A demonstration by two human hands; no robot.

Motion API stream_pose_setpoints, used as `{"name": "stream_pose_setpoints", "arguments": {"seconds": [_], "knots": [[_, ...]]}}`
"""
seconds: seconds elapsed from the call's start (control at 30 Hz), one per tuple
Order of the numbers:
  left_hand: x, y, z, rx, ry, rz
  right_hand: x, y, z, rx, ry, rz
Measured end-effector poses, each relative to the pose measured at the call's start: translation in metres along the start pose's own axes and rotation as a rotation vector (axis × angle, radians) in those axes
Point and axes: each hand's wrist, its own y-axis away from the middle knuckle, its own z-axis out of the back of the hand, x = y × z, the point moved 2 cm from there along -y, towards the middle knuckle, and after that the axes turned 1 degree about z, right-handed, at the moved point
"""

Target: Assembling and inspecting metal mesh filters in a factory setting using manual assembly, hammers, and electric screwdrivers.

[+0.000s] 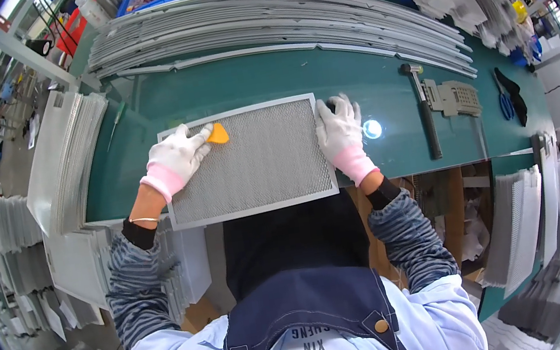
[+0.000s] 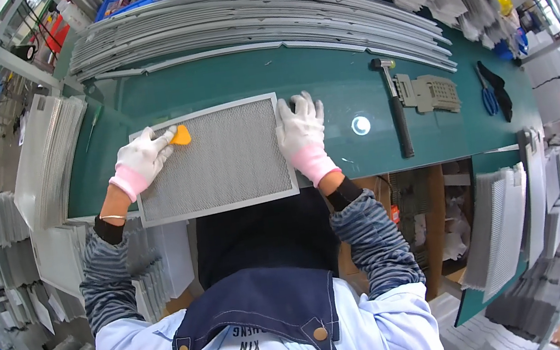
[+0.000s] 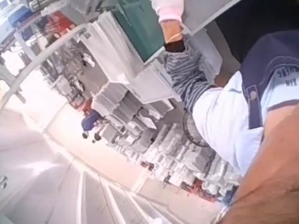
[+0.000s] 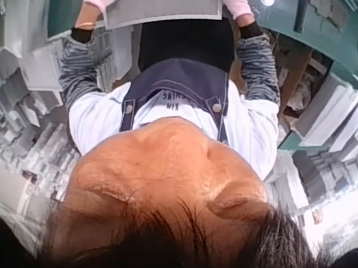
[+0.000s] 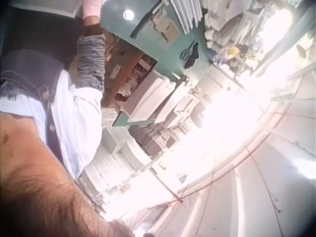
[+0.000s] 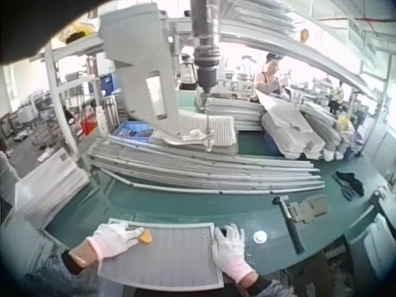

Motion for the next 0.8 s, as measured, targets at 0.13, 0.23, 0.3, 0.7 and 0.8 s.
{"name": "stream_pose_setpoints", "arguments": {"seconds": [0.13, 0.23, 0.3, 0.7, 0.8], "knots": [[-0.015, -0.021, -0.009, -0.011, 0.023, -0.095, 0.005, -0.003, -0.005, 0.024, -0.025, 0.087], [-0.036, -0.057, -0.007, -0.075, -0.004, -0.114, 0.002, -0.001, -0.006, 0.026, -0.054, 0.122], [-0.041, -0.072, -0.003, -0.027, -0.011, -0.1, 0.0, -0.002, -0.006, 0.009, -0.07, 0.127], [-0.093, -0.127, -0.037, -0.15, 0.17, -0.276, 0.002, -0.005, -0.007, 0.004, -0.064, 0.108], [-0.097, -0.13, -0.044, -0.155, 0.211, -0.333, 0.001, -0.007, -0.01, 0.003, -0.039, 0.088]]}}
